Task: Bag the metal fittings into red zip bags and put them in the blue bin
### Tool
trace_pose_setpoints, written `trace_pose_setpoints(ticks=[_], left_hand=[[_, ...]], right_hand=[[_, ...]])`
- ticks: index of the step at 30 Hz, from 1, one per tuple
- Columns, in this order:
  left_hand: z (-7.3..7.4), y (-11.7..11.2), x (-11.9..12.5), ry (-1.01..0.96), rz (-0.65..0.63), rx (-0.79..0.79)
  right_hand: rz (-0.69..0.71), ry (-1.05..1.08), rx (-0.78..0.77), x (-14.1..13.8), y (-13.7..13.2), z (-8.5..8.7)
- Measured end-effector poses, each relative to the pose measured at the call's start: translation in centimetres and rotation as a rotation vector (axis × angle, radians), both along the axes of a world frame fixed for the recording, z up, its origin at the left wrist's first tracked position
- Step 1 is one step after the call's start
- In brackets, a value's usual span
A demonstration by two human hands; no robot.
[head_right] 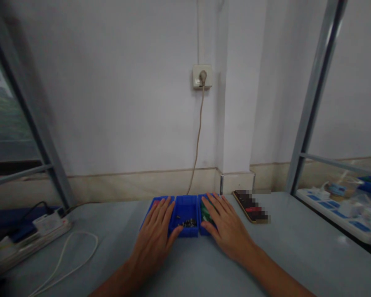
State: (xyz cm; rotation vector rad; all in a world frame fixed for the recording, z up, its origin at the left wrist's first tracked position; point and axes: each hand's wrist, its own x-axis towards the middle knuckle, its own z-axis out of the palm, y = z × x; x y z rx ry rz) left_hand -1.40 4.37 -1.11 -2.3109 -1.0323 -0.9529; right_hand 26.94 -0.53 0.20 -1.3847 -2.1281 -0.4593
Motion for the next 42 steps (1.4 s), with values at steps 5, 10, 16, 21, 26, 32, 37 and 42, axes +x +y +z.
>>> trace_pose_setpoints(ticks=[5, 10, 16, 21, 26, 32, 37, 42], left_hand=[[-1.4, 0.8, -0.2, 0.037, 0.064, -0.074], [-1.4, 0.9, -0.2, 0.044, 0.072, -0.111], [-0.9, 0.7, -0.1, 0.044, 0.074, -0.119], [-0.4, 0.7, -0.3, 0.039, 0.065, -0.140], [0.2, 0.8, -0.6, 0.057, 0.025, -0.163], [0.6, 0.8, -0.8, 0.012, -0.004, -0.168], [0.9, 1.1, -0.8, -0.026, 0.010, -0.204], [3.1, 2.8, -1.1, 0.048, 0.033, -0.347]], right_hand=[[-0.008, -0.023, -0.111, -0.3, 0.3, -1.1], [-0.006, -0.002, -0.082, -0.2, 0.3, -1.5], [-0.020, 0.004, 0.056, -0.5, -0.1, -0.5], [-0.036, -0.054, -0.115, -0.8, -0.1, -0.6], [-0.016, -0.034, -0.149, -0.8, -0.1, -0.9], [-0.003, -0.022, -0.137, -0.9, -0.2, -0.9], [-0.004, 0.002, -0.126, -1.1, -0.2, -0.9], [-0.015, 0.022, -0.100, -1.4, -0.3, -0.9]])
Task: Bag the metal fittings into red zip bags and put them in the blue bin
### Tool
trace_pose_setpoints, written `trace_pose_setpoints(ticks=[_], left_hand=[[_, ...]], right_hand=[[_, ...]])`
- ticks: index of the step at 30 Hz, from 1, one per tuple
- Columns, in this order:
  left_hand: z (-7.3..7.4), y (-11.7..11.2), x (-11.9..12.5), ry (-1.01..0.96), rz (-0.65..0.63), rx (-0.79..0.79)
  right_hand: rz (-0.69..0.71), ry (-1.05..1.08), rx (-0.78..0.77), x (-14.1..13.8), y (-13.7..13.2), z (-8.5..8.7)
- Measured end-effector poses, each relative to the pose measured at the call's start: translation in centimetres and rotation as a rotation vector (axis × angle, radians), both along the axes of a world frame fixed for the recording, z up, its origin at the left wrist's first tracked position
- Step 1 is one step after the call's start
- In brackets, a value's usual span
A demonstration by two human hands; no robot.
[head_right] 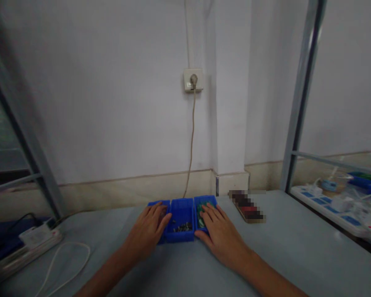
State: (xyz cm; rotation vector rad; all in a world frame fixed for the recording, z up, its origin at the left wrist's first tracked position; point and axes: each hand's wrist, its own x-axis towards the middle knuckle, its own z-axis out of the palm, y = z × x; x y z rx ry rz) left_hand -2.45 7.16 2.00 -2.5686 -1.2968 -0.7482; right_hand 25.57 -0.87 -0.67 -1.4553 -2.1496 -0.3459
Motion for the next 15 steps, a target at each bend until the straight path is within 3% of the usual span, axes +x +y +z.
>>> trace_pose_setpoints(ticks=[6, 15], left_hand=[[2.3, 3.5, -0.5, 0.128, -0.032, -0.115], [1.7, 4.9, -1.3, 0.198, -0.122, -0.160]], right_hand=[[0.008, 0.021, 0.023, 0.0, -0.2, 0.1], [0.003, 0.019, 0.014, 0.1, -0.2, 0.0]])
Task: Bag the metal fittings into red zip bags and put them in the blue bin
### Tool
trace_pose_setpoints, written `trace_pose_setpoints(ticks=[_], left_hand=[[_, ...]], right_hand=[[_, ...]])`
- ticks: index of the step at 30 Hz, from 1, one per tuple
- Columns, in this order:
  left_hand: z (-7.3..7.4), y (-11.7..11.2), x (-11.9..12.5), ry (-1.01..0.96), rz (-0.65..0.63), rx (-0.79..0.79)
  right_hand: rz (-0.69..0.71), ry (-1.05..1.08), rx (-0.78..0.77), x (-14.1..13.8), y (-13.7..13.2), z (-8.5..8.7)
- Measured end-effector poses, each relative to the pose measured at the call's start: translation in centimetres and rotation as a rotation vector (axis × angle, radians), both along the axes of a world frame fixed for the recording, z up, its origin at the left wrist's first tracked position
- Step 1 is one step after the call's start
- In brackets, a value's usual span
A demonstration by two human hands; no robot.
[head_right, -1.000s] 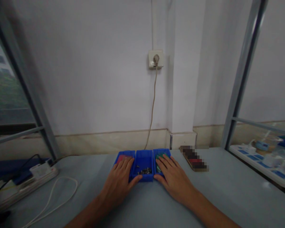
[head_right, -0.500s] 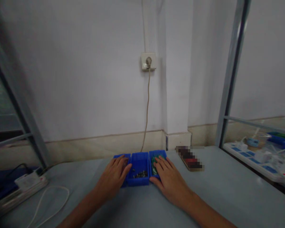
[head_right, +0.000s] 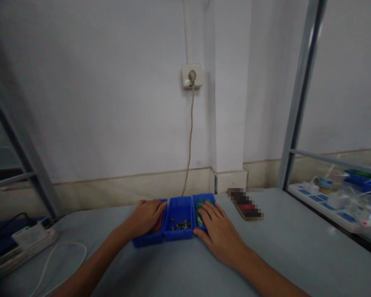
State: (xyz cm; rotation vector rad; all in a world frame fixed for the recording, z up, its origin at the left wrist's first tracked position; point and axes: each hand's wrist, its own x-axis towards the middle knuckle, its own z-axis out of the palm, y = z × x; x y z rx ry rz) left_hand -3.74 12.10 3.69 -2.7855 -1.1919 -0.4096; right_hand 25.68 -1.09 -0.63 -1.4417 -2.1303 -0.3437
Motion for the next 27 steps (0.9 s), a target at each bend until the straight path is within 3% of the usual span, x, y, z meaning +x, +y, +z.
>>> trace_pose_setpoints(ticks=[5, 12, 21, 27], left_hand=[[0.5, -0.6, -0.7, -0.016, -0.011, -0.042], [-0.2, -1.8, -1.0, -0.058, -0.010, -0.049], [0.2, -2.9, -0.3, -0.095, 0.044, -0.060], [-0.1, -3.1, -0.4, -0.083, 0.017, -0.057]], right_hand=[[0.000, 0.024, 0.001, 0.0, 0.1, -0.3], [-0.011, 0.001, 0.001, 0.0, 0.0, -0.1], [-0.018, -0.030, 0.061, -0.2, -0.1, -0.1], [0.072, -0.086, 0.072, -0.5, -0.5, 0.3]])
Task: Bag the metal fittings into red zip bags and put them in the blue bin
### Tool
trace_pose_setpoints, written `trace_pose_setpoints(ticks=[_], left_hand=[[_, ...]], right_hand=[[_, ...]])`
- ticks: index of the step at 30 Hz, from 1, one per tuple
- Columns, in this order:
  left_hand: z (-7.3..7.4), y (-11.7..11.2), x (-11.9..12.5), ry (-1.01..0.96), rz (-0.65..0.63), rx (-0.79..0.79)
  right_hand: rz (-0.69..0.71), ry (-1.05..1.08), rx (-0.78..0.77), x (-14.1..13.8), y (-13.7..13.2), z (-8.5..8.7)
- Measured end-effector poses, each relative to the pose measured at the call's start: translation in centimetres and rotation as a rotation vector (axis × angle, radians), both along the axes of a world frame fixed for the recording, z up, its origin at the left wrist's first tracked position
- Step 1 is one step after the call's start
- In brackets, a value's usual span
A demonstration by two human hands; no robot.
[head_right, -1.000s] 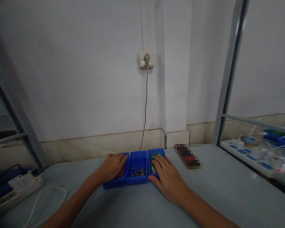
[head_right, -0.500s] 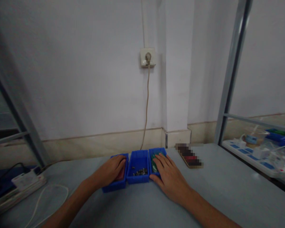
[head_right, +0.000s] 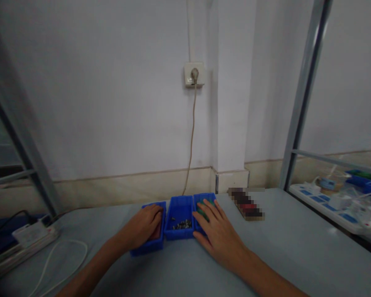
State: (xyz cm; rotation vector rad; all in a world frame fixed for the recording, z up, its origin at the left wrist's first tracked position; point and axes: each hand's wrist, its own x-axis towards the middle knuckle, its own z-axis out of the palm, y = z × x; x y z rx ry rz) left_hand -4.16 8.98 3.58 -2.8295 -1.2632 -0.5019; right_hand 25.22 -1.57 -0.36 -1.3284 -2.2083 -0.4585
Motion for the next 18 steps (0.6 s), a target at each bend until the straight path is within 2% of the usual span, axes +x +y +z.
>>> trace_pose_setpoints(ticks=[5, 12, 18], left_hand=[[0.2, -0.1, 0.1, 0.028, 0.009, -0.002], [0.8, -0.7, 0.5, 0.062, 0.081, 0.003], [0.6, -1.0, 0.7, 0.149, 0.150, 0.048]], right_hand=[[0.074, -0.064, -0.001, -0.4, -0.2, 0.2], [0.114, 0.001, -0.002, -0.8, -0.6, 0.4], [0.147, 0.036, 0.022, -0.8, -0.6, 0.1]])
